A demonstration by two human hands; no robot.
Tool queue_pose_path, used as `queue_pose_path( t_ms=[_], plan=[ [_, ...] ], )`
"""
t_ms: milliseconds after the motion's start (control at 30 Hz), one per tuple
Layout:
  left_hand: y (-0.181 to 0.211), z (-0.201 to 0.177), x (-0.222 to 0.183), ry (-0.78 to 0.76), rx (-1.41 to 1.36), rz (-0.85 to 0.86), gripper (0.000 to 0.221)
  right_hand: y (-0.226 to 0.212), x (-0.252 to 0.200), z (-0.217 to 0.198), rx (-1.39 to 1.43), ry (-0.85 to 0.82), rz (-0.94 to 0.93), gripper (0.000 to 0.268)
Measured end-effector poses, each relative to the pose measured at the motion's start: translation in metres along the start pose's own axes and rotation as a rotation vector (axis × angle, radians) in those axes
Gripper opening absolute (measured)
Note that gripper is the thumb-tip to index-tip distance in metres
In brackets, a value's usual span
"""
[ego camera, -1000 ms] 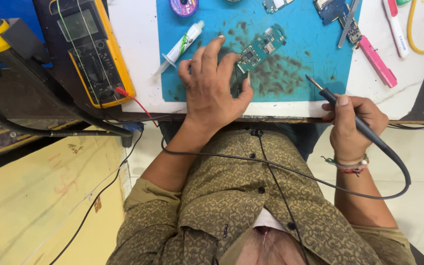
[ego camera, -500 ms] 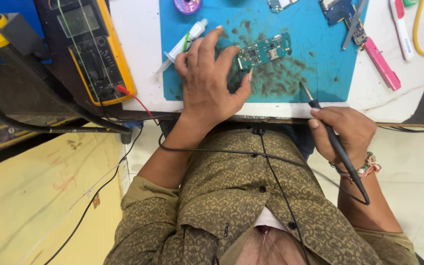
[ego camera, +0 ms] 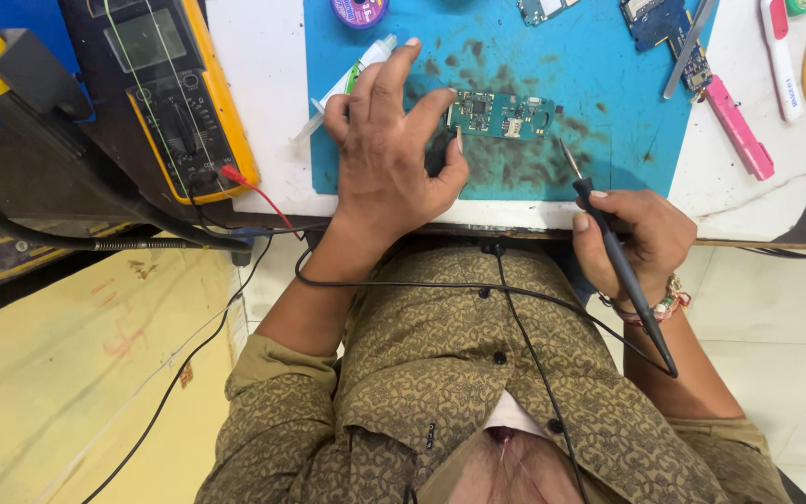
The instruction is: The person uses a heat gun and tweezers to remove a component from a circuit board, applies flux from a tube, and then uses a soldering iron to solder connections on the board.
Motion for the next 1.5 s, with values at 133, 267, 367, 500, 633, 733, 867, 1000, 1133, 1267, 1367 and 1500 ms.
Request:
queue_pose_path(
  t_ms=[133, 267, 367, 500, 633, 733, 867, 1000, 1133, 1267, 1367, 1500],
  plan=[
    [0.004, 0.0, 0.002, -0.02, -0.019, 0.032, 0.041, 0.001, 0.006, 0.007, 0.075, 0.0, 0.016, 0.016],
    [0.007, -0.001, 0.003, -0.025, -0.043, 0.066, 0.039, -0.006, 0.017, 0.02, 0.208, -0.037, 0.026, 0.017],
    [0.007, 0.0, 0.0, -0.024, -0.069, 0.07, 0.042, -0.006, 0.027, 0.03, 0.212, -0.064, 0.086, 0.017],
    [-0.008, -0.008, -0.009, 0.077, 0.004, -0.032, 0.042, -0.002, 0.035, 0.037, 0.266, -0.038, 0.147, 0.016],
    [-0.042, -0.033, -0.026, 0.121, 0.232, -0.232, 0.056, 0.001, 0.035, 0.037, 0.281, -0.039, 0.169, 0.018],
    [-0.056, -0.049, -0.037, 0.066, 0.233, -0.276, 0.053, 0.002, 0.035, 0.037, 0.283, -0.03, 0.168, 0.018],
    [-0.056, -0.052, -0.033, 0.072, 0.17, -0.167, 0.035, 0.004, 0.034, 0.037, 0.315, -0.012, 0.188, 0.018],
    [-0.04, -0.045, -0.028, 0.062, -0.155, -0.078, 0.028, 0.008, 0.03, 0.034, 0.396, 0.009, 0.226, 0.016],
    [-0.013, -0.036, -0.018, 0.017, -0.254, -0.011, 0.027, 0.01, 0.03, 0.035, 0.47, -0.005, 0.241, 0.015],
    [0.0, -0.039, -0.01, 0.007, -0.263, 0.001, 0.026, 0.01, 0.03, 0.034, 0.47, 0.018, 0.221, 0.016],
    [0.003, -0.039, -0.006, 0.001, -0.272, 0.001, 0.026, 0.011, 0.03, 0.034, 0.476, 0.017, 0.203, 0.016],
    [0.005, -0.038, -0.003, -0.009, -0.28, 0.008, 0.025, 0.011, 0.03, 0.035, 0.47, 0.017, 0.203, 0.017]
  ],
)
Point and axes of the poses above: each hand's wrist, its own x-axis towards the middle knuckle, its own z-axis out of the palm, y = z × x, the point moved 10 cm from there along x, towards the middle knuckle, and after that the axes turned 7 degrees about z, right-handed, at the moved point
